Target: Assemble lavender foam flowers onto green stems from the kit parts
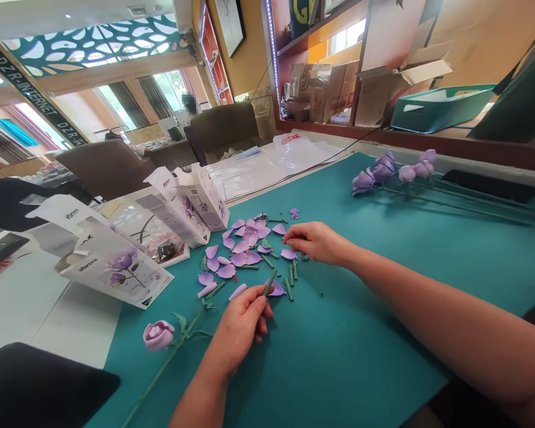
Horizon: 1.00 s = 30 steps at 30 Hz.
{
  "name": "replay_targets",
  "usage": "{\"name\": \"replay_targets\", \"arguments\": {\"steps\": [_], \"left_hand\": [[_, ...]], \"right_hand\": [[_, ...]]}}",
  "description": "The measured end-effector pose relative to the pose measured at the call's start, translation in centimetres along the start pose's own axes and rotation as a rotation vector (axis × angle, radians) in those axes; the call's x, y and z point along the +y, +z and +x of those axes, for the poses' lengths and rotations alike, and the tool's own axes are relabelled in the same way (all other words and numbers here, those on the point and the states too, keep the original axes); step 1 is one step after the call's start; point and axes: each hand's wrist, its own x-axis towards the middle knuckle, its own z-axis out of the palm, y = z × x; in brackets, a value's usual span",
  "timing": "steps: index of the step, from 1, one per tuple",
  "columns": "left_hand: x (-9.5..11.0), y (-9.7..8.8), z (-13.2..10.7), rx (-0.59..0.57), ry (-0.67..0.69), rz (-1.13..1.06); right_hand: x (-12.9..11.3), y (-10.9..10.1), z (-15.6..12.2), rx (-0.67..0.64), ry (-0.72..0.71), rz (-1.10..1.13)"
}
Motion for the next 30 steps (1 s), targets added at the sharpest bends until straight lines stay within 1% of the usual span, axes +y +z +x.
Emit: {"name": "replay_targets", "arguments": {"steps": [3, 7, 9, 12, 14, 17, 20, 22, 25, 30], "left_hand": [[0.0, 0.0, 0.1, -0.007, -0.028, -0.056], [-0.1, 0.3, 0.1, -0.019, -0.035, -0.039], [-0.3, 0.4, 0.1, -0.043, -0.02, -0.031], [-0.4, 0.5, 0.2, -0.066, 0.002, -0.024], [-0.5, 0.5, 0.2, -0.074, 0.014, -0.02], [-0.5, 0.6, 0.1, -0.079, 0.031, -0.03], [-0.5, 0.6, 0.0, -0.08, 0.021, -0.072], [-0.4, 0.6, -0.1, -0.081, -0.001, -0.132], [-0.2, 0.4, -0.2, -0.065, -0.033, -0.207], [0.1, 0.1, -0.1, -0.047, -0.096, -0.243]], "right_hand": [[0.4, -0.6, 0.1, 0.023, 0.008, -0.095], [0.5, -0.4, 0.1, -0.004, -0.008, -0.128], [0.4, 0.1, 0.0, -0.069, -0.02, -0.084], [0.0, 0.8, -0.3, -0.219, -0.045, 0.063], [-0.3, 1.2, -0.6, -0.292, -0.065, 0.132], [-0.8, 1.6, -0.9, -0.355, -0.066, 0.149], [-1.0, 1.8, -1.0, -0.397, -0.04, 0.171], [-1.0, 1.8, -0.9, -0.396, -0.025, 0.207], [-0.7, 1.7, -0.7, -0.354, -0.011, 0.261], [0.0, 1.5, -0.2, -0.272, 0.004, 0.353]]}}
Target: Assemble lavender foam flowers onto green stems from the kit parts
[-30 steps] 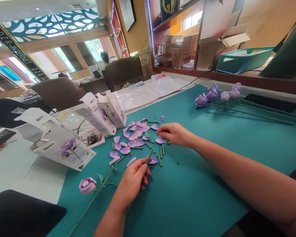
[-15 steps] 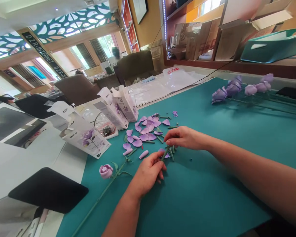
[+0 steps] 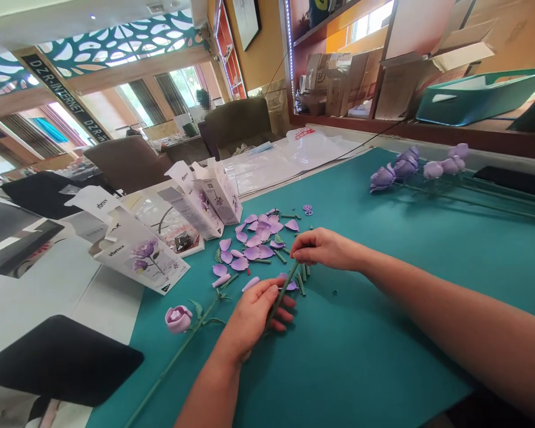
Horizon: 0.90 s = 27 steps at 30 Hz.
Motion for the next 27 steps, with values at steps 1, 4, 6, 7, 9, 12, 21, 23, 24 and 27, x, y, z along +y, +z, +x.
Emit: {"name": "replay_targets", "arguments": {"steps": [1, 4, 6, 7, 9, 12, 21, 23, 24, 27], "left_hand": [[0.0, 0.0, 0.0, -0.001, -0.005, -0.001], [-0.2, -0.1, 0.1, -0.015, -0.007, 0.015], [-0.4, -0.1, 0.2, -0.036, 0.0, 0.036], [-0.5, -0.1, 0.2, -0.045, 0.007, 0.042], [-0.4, -0.1, 0.3, -0.051, 0.033, 0.034], [-0.1, 0.0, 0.2, -0.034, 0.064, -0.03], [0.3, 0.2, -0.2, -0.027, 0.047, -0.11], [0.2, 0.3, -0.2, -0.038, 0.033, -0.095], [0.2, 0.3, -0.2, -0.045, 0.028, -0.086], [0.1, 0.6, -0.2, -0.06, 0.035, -0.082]], "right_hand": [[0.1, -0.1, 0.1, 0.021, 0.003, 0.027], [0.0, -0.3, 0.3, 0.095, 0.014, 0.117], [-0.2, -0.4, 0.3, 0.147, 0.021, 0.177], [-0.3, -0.4, 0.3, 0.175, 0.027, 0.209], [-0.6, -0.3, 0.2, 0.212, 0.043, 0.273], [-0.9, 0.5, 0.0, 0.147, 0.078, 0.324], [-1.2, 2.4, -0.4, -0.066, 0.054, 0.274], [-1.1, 1.8, -0.3, 0.01, 0.046, 0.297], [-1.1, 1.5, -0.2, 0.038, 0.042, 0.315], [-1.0, 1.3, -0.3, 0.018, 0.052, 0.342]]}}
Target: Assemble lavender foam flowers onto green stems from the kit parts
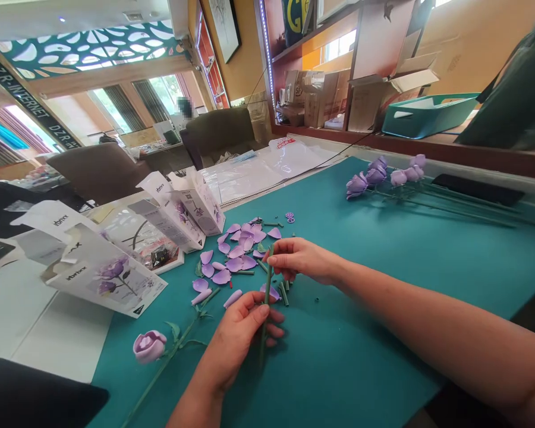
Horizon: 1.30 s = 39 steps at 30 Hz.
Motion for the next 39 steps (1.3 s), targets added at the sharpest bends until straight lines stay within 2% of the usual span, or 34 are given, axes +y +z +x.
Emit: {"name": "replay_targets", "arguments": {"steps": [3, 5, 7, 9, 11, 13, 14, 16, 21, 25, 29, 33, 36, 39], "left_hand": [[0.0, 0.1, 0.0, -0.004, 0.029, 0.005], [0.0, 0.1, 0.0, 0.017, 0.045, 0.042], [0.2, 0.0, 0.0, 0.067, 0.053, 0.092], [0.2, -0.1, 0.0, 0.11, 0.065, 0.13], [0.2, -0.2, 0.1, 0.119, 0.077, 0.154], [0.0, -0.3, 0.1, 0.098, 0.086, 0.172], [-0.1, -0.3, 0.2, 0.084, 0.088, 0.185], [-0.2, -0.3, 0.3, 0.056, 0.088, 0.225], [0.0, 0.2, 0.4, 0.042, 0.094, 0.397], [0.4, 0.6, -0.1, 0.046, 0.117, 0.534], [0.3, 0.7, -0.4, 0.026, 0.139, 0.669], [-0.1, 0.7, -0.4, 0.021, 0.151, 0.765], [-0.2, 0.8, -0.5, 0.04, 0.194, 0.792], [-0.2, 1.0, -0.7, 0.038, 0.213, 0.815]], "right_hand": [[0.0, 0.6, -0.2, -0.102, 0.038, -0.026], [-0.3, 0.6, -0.2, -0.102, 0.03, -0.007], [-0.8, -0.2, -0.2, -0.003, 0.02, 0.042], [-1.2, -2.2, 0.0, 0.165, 0.027, 0.041], [-1.3, -4.9, 0.2, 0.341, -0.018, -0.144], [-0.8, -7.7, 0.6, 0.506, -0.022, -0.57], [-0.3, -8.8, 0.7, 0.559, 0.032, -0.847], [0.9, -10.5, 1.0, 0.595, 0.091, -0.995], [3.5, -11.3, 1.4, 0.543, 0.177, -1.192], [3.8, -11.0, 1.4, 0.505, 0.192, -1.269], [2.7, -9.9, 1.4, 0.479, 0.112, -1.292], [1.8, -7.7, 1.4, 0.332, -0.02, -1.273], [2.0, -6.6, 1.3, 0.228, -0.079, -1.283], [2.8, -6.4, 1.5, 0.183, -0.088, -1.32]]}}
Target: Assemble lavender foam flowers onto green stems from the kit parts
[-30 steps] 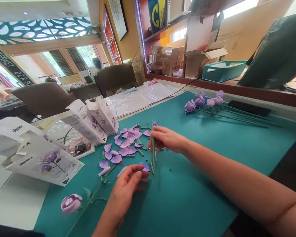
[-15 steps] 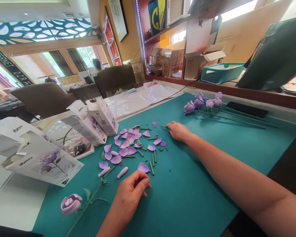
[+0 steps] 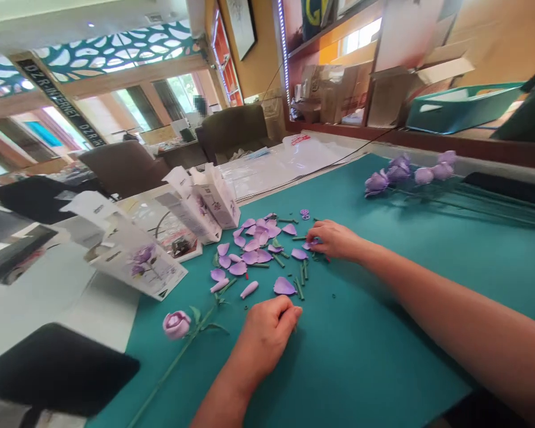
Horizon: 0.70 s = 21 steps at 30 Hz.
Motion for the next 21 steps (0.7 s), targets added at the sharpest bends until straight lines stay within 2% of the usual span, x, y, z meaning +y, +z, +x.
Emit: {"name": "replay_targets", "arguments": {"steps": [7, 16, 21], "left_hand": [[-0.3, 0.2, -0.1, 0.026, 0.062, 0.056], [-0.5, 0.3, -0.1, 0.039, 0.089, 0.114], [-0.3, 0.5, -0.2, 0.038, 0.074, 0.14]], "right_hand": [[0.6, 1.4, 0.5, -0.003, -0.102, 0.021], [-2.3, 0.1, -0.6, 0.052, -0.135, 0.101], [-3.3, -0.1, -1.0, 0.024, -0.133, 0.095]]}}
